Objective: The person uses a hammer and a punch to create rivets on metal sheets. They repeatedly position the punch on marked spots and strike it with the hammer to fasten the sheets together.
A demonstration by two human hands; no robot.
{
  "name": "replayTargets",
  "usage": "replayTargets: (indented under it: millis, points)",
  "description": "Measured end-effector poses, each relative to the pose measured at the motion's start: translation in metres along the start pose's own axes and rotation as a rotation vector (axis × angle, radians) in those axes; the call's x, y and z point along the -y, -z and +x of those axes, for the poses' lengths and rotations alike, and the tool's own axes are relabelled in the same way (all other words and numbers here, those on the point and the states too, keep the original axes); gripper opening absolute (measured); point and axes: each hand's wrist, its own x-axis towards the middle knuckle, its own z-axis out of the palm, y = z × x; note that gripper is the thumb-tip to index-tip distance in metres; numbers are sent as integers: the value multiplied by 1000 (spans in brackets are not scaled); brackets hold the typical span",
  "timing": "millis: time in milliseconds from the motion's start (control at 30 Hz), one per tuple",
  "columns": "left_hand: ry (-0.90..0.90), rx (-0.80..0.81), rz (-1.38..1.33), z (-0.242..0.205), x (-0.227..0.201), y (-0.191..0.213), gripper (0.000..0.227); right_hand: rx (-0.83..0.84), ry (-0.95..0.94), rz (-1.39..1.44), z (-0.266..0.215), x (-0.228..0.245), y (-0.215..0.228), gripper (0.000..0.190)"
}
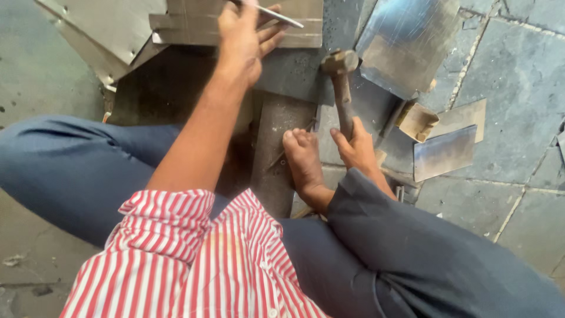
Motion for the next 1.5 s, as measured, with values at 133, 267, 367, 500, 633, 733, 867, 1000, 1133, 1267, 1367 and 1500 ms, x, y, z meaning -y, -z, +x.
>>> replayTargets:
  millis: [133,267,367,500,633,733,867,1000,1133,1267,1367,1500]
  points:
    - [-218,159,52,39,34,-23,15,32,-102,83,-1,14,9,25]
    - [-309,156,378,58,53,-36,24,73,-54,301,-7,36,34,17]
    - [-591,200,429,59,61,-30,22,87,285,410,0,47,47,18]
    - [-771,148,686,49,67,-19,25,-15,626,207,21,44,33,15]
    - [-633,310,485,53,55,-23,25,33,357,-202,38,44,22,23]
    - [-611,483,524,56,47,-18,26,1,298,13,33,41,24,18]
    - [-654,553,682,50,50,-21,26,10,274,278,12,33,32,18]
    - [-640,564,605,48,47,-24,27,-25,9,283,5,22,15,16]
    - [-772,554,650,39,55,-18,26,-40,-32,329,-11,2,1,19]
    - [-800,514,663,42,54,-27,25,-45,-46,335,-10,-7,10,20]
    - [-807,529,669,37,57,-22,26,-18,-68,421,-16,-8,11,20]
    - [-850,527,683,37,57,-24,22,21,-76,540,-16,13,17,20]
